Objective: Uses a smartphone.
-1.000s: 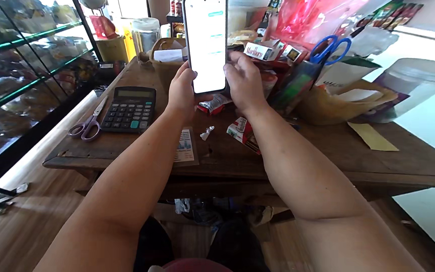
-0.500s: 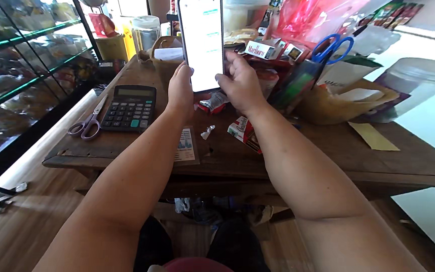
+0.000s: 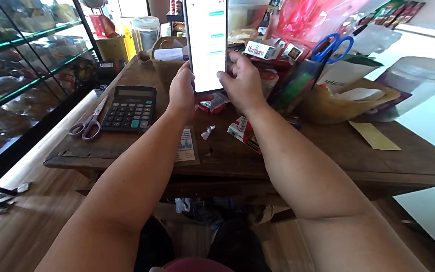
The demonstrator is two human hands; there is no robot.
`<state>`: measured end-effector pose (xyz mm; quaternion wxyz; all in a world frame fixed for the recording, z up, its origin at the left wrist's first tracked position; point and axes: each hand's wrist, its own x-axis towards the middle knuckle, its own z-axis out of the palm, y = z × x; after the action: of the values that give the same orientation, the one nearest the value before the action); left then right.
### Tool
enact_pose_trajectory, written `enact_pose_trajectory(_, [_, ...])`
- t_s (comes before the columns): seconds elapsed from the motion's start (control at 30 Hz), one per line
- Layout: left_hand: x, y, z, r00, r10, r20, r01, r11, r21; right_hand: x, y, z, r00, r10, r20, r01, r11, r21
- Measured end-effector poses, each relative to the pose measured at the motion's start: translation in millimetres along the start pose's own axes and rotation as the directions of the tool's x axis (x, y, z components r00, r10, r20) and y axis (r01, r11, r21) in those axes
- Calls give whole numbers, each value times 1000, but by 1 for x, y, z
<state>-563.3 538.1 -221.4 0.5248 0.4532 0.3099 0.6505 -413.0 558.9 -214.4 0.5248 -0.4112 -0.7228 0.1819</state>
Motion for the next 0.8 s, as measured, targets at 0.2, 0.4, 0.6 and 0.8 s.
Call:
enact_pose_trajectory(0.2, [-1,3,4,999,-23,-43,24,999,32,0,0,-2,1000,-19,5,19,1000,19])
enact_pose_trajectory(0.4, [0,2,3,999,-2,-42,3,1000,10,0,0,-3,999,-53,6,52,998,30])
enact_pose_trajectory(0.6, [0,4,3,994,-7,-107,8,1000,17,-1,1,-3,995,-87,50,83,994,73])
enact_pose_trajectory(0.8, [2,1,1,994,-31,-103,32,999,11,0,2,-3,995,-80,66,76,995,62])
